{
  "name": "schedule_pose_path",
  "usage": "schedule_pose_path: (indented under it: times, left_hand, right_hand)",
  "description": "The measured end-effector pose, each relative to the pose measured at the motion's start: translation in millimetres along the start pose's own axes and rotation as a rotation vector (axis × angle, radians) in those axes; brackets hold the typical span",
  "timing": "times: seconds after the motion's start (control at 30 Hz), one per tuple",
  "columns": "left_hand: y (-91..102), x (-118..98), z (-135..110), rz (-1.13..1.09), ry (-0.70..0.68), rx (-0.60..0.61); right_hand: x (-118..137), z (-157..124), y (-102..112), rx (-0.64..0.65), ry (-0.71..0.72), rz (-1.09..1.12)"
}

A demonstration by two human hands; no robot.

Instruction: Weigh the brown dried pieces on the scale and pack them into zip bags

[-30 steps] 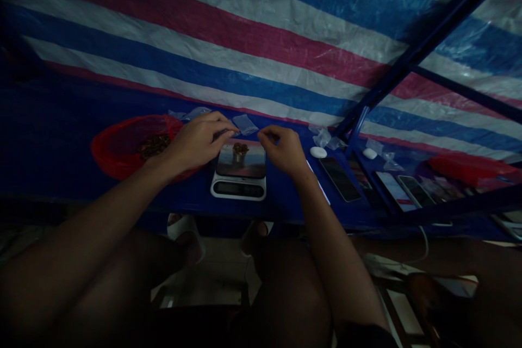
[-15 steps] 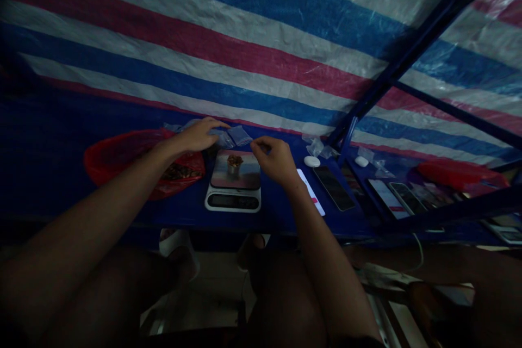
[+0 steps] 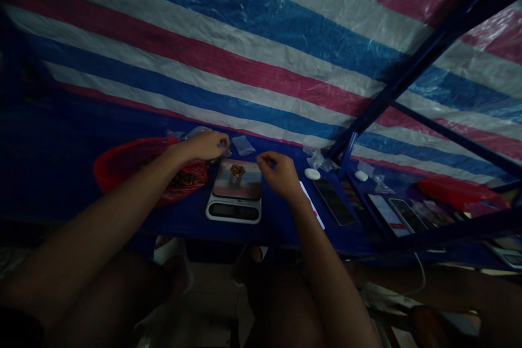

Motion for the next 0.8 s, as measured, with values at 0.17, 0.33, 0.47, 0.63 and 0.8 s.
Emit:
schedule_pose_path:
  times: [0.17,0.33,0.47,0.63,0.8]
  left_hand:
    - [17.0,13,-14,-0.008,0.024,-0.02]
    - [32.7,22,-32,0.036,0.011,-0.097]
    - [52.2,18,-51,-0.036,0.014,-0.21]
    - [84.8,13,-83,-0.271,0.024,-0.403]
    - [80.6,7,-98,-0.281,0.012,-0.32]
  right_hand:
    - [0,1,3,-0.019,0.009,0.049]
    - [1,1,6,-0.036,0.013,0.056]
    - [-2,1,9,-0.054,-0.004,0.082]
    - [-3,-1,12,-0.079,-0.004,0.117]
    - [-7,0,5,-0.033,0.01,0.124]
Point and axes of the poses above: each hand's wrist, its own z-axis towards the middle knuckle, its own y-axis out of the back of the hand, x = y × z, the point moved 10 cm from there along z, towards the middle knuckle
